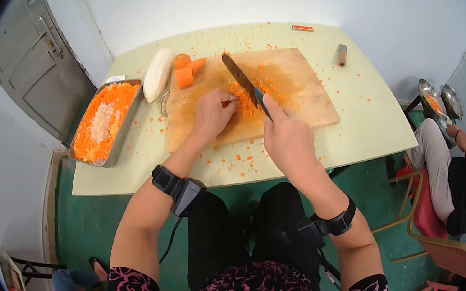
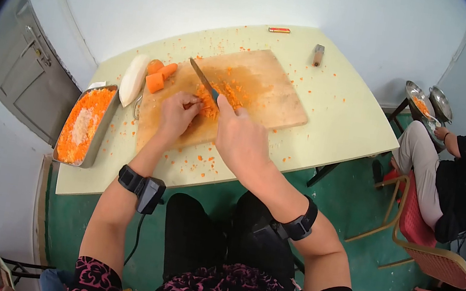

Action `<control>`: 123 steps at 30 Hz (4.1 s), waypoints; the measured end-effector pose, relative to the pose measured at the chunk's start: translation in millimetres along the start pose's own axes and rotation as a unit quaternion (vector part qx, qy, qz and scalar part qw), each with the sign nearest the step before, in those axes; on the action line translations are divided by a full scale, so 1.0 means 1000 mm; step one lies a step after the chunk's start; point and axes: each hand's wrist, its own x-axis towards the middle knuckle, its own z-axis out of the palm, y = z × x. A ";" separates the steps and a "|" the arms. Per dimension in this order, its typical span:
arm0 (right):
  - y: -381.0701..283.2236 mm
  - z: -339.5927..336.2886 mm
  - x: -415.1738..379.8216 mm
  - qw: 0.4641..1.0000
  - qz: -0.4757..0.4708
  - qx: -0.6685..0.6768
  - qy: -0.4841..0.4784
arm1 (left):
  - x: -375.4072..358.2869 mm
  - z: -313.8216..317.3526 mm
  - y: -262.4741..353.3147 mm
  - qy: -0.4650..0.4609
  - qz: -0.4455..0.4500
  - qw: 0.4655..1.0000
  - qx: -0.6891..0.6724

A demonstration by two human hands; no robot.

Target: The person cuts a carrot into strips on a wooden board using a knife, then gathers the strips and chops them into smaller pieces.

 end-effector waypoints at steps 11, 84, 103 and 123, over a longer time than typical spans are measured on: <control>-0.006 -0.007 0.006 0.999 0.022 0.015 -0.023 | 0.001 0.001 -0.006 0.013 0.043 0.998 0.046; 0.001 -0.013 -0.003 0.996 -0.024 -0.047 -0.070 | -0.001 0.001 -0.006 0.029 0.035 0.999 -0.021; -0.008 0.003 -0.006 0.990 -0.066 -0.097 -0.079 | -0.002 0.000 0.000 0.019 0.111 0.992 0.050; 0.005 -0.009 -0.003 0.995 0.026 -0.044 -0.087 | 0.000 -0.006 -0.009 0.007 0.038 0.998 -0.046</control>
